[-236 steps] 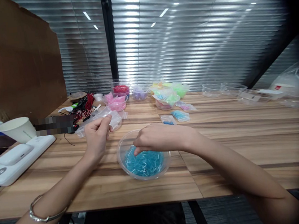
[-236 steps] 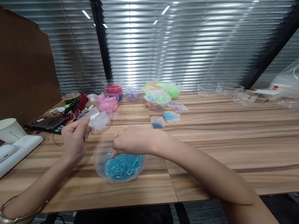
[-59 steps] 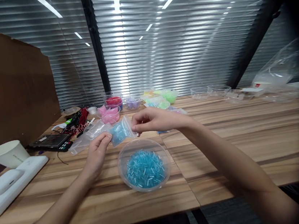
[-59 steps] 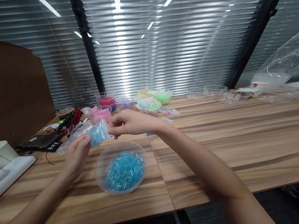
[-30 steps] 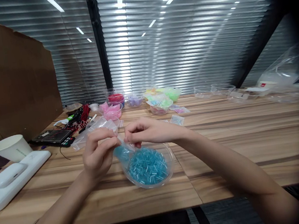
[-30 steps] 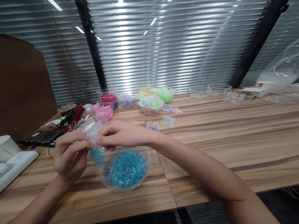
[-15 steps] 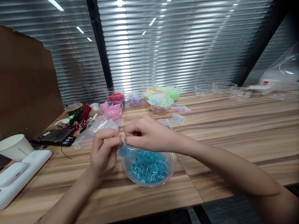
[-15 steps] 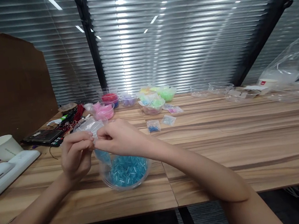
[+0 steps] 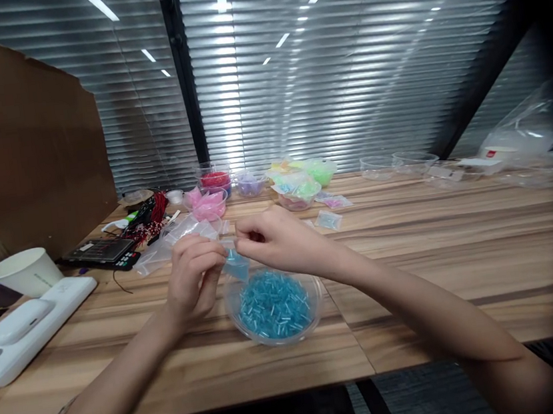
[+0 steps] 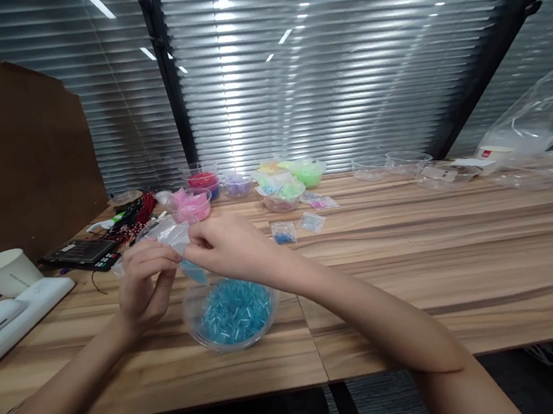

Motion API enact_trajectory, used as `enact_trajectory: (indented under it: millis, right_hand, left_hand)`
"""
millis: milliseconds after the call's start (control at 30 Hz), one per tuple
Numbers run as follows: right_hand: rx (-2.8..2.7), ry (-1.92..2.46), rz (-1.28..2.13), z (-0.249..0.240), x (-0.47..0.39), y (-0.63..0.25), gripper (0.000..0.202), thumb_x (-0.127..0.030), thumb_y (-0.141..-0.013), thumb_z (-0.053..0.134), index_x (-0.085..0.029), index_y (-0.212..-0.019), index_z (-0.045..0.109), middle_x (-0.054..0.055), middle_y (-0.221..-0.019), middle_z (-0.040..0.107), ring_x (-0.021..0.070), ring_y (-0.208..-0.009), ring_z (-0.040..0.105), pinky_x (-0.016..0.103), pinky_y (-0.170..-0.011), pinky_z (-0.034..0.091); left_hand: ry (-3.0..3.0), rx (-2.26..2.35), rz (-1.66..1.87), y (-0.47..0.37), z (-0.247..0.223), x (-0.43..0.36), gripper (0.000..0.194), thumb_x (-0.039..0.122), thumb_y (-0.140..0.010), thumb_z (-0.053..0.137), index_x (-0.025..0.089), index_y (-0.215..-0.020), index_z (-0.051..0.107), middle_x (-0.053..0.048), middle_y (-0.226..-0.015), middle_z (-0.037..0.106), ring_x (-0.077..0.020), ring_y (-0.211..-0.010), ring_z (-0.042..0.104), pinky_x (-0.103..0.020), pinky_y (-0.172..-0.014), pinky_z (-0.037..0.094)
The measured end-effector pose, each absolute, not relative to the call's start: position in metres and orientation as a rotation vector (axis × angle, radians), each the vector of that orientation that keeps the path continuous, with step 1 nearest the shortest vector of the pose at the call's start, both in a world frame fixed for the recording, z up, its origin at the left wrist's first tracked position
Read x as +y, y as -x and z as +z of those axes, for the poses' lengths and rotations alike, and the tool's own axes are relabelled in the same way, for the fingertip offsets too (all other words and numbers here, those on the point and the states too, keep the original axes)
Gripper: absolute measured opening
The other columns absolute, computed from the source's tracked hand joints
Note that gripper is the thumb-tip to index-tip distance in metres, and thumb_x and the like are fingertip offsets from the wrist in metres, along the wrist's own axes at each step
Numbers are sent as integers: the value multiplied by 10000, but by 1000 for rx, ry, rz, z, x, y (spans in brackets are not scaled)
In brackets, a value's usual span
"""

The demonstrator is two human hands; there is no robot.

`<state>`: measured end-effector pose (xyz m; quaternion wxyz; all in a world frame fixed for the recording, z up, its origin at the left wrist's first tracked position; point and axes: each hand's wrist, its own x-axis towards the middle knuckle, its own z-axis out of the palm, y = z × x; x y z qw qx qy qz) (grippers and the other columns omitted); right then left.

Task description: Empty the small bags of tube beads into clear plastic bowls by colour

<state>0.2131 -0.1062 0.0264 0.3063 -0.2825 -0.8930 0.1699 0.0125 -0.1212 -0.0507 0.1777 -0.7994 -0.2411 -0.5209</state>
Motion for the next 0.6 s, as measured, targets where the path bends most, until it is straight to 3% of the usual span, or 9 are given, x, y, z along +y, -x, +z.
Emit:
enact_trajectory:
  millis: [133,200,333,467,600]
  right_hand:
    - [-2378,719,615,25,-109,-212,236,-208,-850,456,-172,-617,459,-35,-581,499,85,-548,416,261,-524,248]
    - [-2383,713,675,25,-113,-211,224,-206,-858,448,-171,-641,492,-29,-611,536,87,-555,430,259,-520,255]
    - [-2357,715,733,26,-118,-210,226,-209,-867,442,-174,-650,497,-20,-642,567,97,-590,477,254,-528,287]
    - [-2344,760,747,27,-116,-213,222,-228,-884,433,-177,-676,497,-15,-676,593,99,-607,512,249,-536,316]
    - [-2460,817,511,33,-115,-221,266,-239,-921,402,-177,-690,518,-14,-656,585,95,-564,480,263,-510,272]
  left_hand:
    - [2176,-736,-1617,-13,-54,-117,362,414,-785,709,243,-1050,530,-61,-1071,509,-228,-1015,547,-434,-907,488]
    - [2121,-787,-1685,-14,-56,-116,473,477,-687,783,247,-1010,524,-69,-1147,455,-252,-1064,539,-465,-929,487]
    - [2292,-759,-1764,-19,-56,-115,538,340,-671,823,247,-1031,433,-84,-1197,506,-259,-1087,582,-503,-920,510]
    - [2334,-686,-1821,-27,-50,-121,653,223,-724,789,251,-1193,334,-89,-1163,580,-228,-1051,638,-447,-881,564]
    - [2184,-653,-1738,-32,-44,-127,593,206,-754,765,234,-1227,409,-78,-1143,606,-188,-977,674,-354,-843,606]
